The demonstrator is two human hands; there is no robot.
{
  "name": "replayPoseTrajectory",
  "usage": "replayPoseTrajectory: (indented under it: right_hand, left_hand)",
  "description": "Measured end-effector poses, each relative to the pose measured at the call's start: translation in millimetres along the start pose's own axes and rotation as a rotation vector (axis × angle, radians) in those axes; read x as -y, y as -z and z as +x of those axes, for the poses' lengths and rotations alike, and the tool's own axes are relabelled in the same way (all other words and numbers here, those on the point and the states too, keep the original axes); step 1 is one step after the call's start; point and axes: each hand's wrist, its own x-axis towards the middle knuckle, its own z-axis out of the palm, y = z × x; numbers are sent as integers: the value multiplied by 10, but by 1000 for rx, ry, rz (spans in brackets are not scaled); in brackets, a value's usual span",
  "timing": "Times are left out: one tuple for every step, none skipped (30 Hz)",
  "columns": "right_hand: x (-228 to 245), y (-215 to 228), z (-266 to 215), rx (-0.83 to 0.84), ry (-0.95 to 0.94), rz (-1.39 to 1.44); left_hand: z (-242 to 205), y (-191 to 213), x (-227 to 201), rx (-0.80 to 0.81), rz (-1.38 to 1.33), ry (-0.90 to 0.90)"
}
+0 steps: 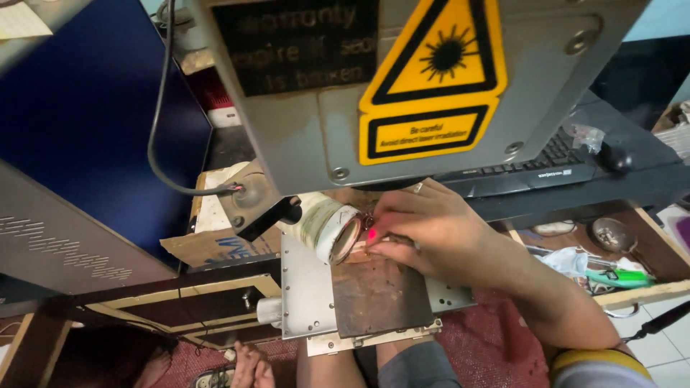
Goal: The person uses a laser welding machine to join small metal jewelry components, carefully aligning each joint under the laser beam before triggering the weld.
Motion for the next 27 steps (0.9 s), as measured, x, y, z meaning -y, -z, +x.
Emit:
replayPoseTrajectory:
  right_hand:
    - [-36, -42, -35, 99, -54, -9]
    - [-18, -3, 13, 97, -59, -8]
    - [-6, 49, 62, 62, -234, 222]
    - [8, 101, 111, 26, -409, 452]
    - [-47, 66, 135, 26, -412, 450]
    - [-100, 32, 158, 114, -677, 433]
    - [-155, -3, 186, 203, -939, 411]
    - [-201, -6, 177, 202, -940, 410]
    - [-247, -6, 166, 238, -876, 418]
    - [-294, -6, 153, 274, -812, 426]
    - [-276, 14, 172, 274, -814, 424]
    - [-256, 33, 191, 370, -973, 350]
    - [-240, 57, 217, 462, -1129, 268]
    - [-226, 77, 220, 462, -1128, 264]
    - [-206, 92, 221, 361, -997, 340]
    - [-183, 105, 222, 258, -866, 412]
    - [-163, 101, 156, 261, -863, 412]
    - [-140, 95, 91, 66, -703, 453]
    - [-116, 90, 29, -124, -536, 491]
    - [5, 130, -39, -119, -532, 493]
    - [124, 174, -101, -230, -395, 310]
    - [245, 218, -166, -336, -255, 128]
    - [338, 131, -505, -331, -248, 132]
    - [425, 49, -850, -182, -172, 17]
    - [515, -34, -1209, -36, -98, -97]
    - [743, 19, -1080, -32, -93, -94]
    - [974, 75, -957, 191, -49, 272]
  left_hand:
    - [38, 211, -60, 68, -9, 14]
    - [66, 338, -115, 68, -5, 17]
    - [108, 461, -149, 109, -63, 44]
    - [148, 583, -183, 150, -122, 70]
    - [161, 642, -192, 149, -123, 73]
    - [173, 701, -200, 208, -215, 109]
    - [191, 752, -221, 268, -305, 143]
    - [177, 738, -214, 268, -305, 145]
    - [170, 720, -208, 281, -318, 152]
    - [161, 702, -202, 294, -332, 159]
    - [121, 641, -209, 293, -333, 161]
    - [80, 581, -219, 311, -356, 169]
    - [46, 521, -214, 330, -381, 176]
    - [-19, 390, -236, 331, -384, 176]
    - [-108, 262, -268, 349, -612, 438]
    - [-197, 136, -303, 364, -838, 702]
    - [-235, 143, -284, 364, -839, 698]
    - [-275, 150, -269, 364, -700, 631]
    - [-323, 159, -251, 361, -563, 562]
    - [-462, -27, -146, 361, -565, 556]
    - [-605, -211, -29, 368, -341, 361]
    - [-748, -396, 84, 369, -118, 165]
    - [-721, -871, 162, 367, -123, 157]
    - [-798, -1353, 242, -132, 185, 144]
    - [-976, -1832, 298, -639, 479, 175]
    - [-908, -1245, 323, -644, 474, 172]
    - [-914, -679, 307, -193, 294, 154]
